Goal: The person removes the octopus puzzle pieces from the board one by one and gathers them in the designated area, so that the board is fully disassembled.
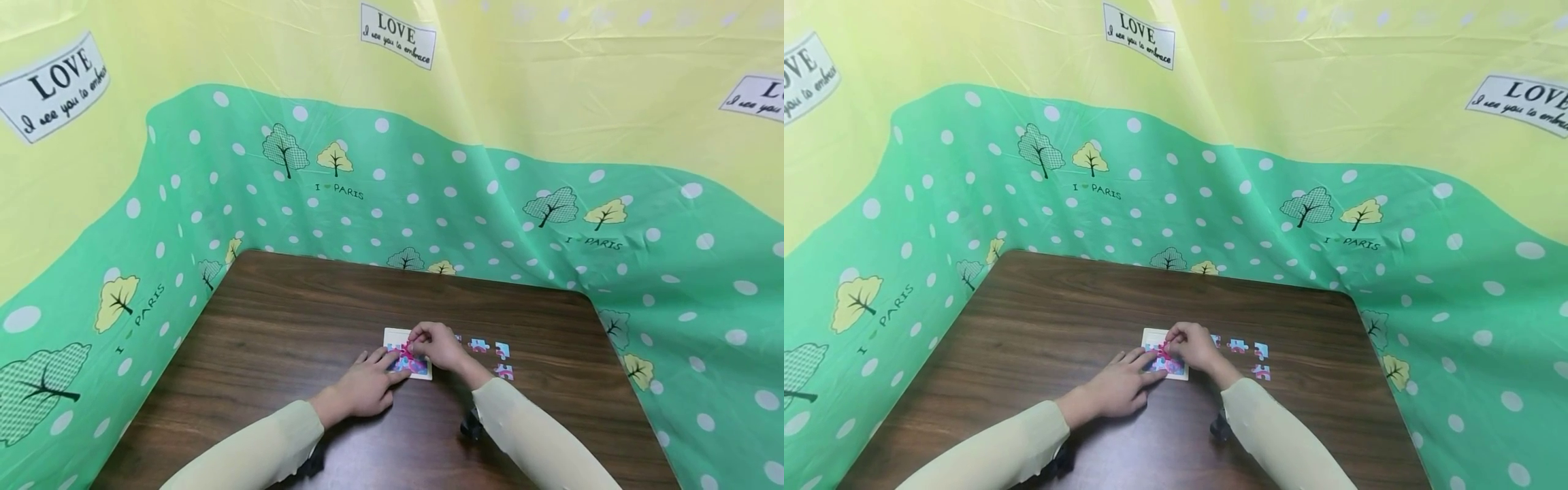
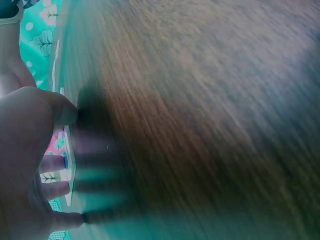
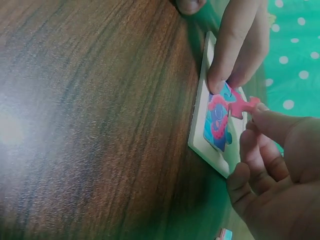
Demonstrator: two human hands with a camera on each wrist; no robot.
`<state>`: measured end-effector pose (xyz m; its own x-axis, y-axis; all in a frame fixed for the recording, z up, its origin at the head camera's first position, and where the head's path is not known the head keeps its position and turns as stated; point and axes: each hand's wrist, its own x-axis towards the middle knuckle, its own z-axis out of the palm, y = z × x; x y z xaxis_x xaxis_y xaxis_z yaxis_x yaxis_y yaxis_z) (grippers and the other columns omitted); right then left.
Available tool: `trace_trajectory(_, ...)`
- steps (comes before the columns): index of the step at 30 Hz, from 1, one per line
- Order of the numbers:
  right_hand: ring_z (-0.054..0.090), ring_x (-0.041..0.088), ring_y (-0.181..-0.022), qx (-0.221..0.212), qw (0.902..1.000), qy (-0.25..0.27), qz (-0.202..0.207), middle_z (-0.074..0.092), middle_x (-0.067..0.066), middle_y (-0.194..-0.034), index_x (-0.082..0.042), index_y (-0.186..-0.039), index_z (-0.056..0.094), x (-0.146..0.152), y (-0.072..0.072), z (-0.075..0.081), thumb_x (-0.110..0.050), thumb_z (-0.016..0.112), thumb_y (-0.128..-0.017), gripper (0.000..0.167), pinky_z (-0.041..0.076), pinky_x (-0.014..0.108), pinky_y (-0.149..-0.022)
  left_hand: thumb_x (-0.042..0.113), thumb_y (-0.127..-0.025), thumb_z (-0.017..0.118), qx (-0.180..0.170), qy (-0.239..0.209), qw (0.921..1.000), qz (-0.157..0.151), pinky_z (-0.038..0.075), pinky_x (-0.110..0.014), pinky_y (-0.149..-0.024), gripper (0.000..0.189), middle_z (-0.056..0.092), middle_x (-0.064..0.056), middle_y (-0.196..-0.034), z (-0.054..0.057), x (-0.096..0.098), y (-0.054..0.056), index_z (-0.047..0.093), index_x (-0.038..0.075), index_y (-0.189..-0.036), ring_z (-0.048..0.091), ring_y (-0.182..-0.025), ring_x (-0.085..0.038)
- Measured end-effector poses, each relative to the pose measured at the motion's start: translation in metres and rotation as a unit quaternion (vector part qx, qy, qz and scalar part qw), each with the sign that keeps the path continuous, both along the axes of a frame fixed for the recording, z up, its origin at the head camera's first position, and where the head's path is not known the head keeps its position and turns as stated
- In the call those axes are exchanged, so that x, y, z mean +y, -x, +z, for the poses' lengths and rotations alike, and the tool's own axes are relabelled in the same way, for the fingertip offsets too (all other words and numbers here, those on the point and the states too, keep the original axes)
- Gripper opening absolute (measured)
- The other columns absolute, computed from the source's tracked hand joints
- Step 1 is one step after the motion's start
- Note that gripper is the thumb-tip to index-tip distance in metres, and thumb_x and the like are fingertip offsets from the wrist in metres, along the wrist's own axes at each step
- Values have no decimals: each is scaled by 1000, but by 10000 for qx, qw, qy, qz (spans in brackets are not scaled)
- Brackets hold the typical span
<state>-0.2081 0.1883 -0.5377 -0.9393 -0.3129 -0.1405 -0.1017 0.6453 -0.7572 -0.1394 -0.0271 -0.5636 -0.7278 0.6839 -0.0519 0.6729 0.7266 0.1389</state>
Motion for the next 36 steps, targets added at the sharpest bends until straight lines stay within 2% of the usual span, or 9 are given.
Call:
trace_trajectory(8, 64, 13, -79, 27, 9994, 326, 126, 69, 2, -88, -12, -99, 72, 5, -4, -1, -7, 75, -92, 9, 55, 27, -70, 34, -97, 55, -136, 61, 9999, 14, 39, -62, -112, 59, 35, -9, -166, 1, 1, 2, 45, 37, -155, 36, -150, -37)
trace_trajectory(13, 64, 12, -79, 283, 9990, 207, 271, 70, -1, -90, -9, -107, 74, 7, -8, -3, -8, 73, -95, 12, 55, 25, -71, 34, -98, 55, -131, 94, 9999, -21, 39, -63, -113, 59, 35, -8, -166, 1, 1, 1, 45, 36, -156, 36, -150, -36)
trace_trajectory(20, 63, 12, -78, 635, 9973, -3, 363, 71, -2, -88, -13, -100, 75, 1, -8, -3, -9, 75, -94, 7, 54, 26, -70, 38, -99, 55, 58, 120, 9999, -18, 40, -61, -112, 60, 36, -6, -166, 1, -4, 1, 45, 28, -157, 37, -150, -34)
trace_trajectory(27, 62, 10, -76, 620, 9977, -66, 251, 70, -6, -85, -14, -93, 75, -1, -5, 1, -16, 77, -93, 4, 55, 26, -70, 37, -97, 56, 34, 114, 9999, -51, 43, -61, -110, 59, 38, -7, -165, 1, -1, 3, 48, 28, -155, 40, -148, -36)
trace_trajectory(32, 66, 12, -75, 499, 9986, 114, 147, 72, -5, -85, -10, -96, 75, 3, -5, 6, -23, 75, -95, 13, 56, 27, -69, 36, -96, 57, 43, 141, 9999, -61, 43, -61, -109, 60, 39, -8, -164, 5, -2, 3, 49, 28, -155, 41, -146, -37)
trace_trajectory(36, 67, 15, -77, 377, 9991, 203, 80, 73, -3, -85, -10, -98, 76, 13, -4, 10, -20, 75, -95, 10, 55, 29, -67, 36, -97, 57, 34, 121, 9999, -75, 43, -61, -109, 59, 38, -8, -164, 4, -3, 3, 48, 27, -155, 41, -146, -37)
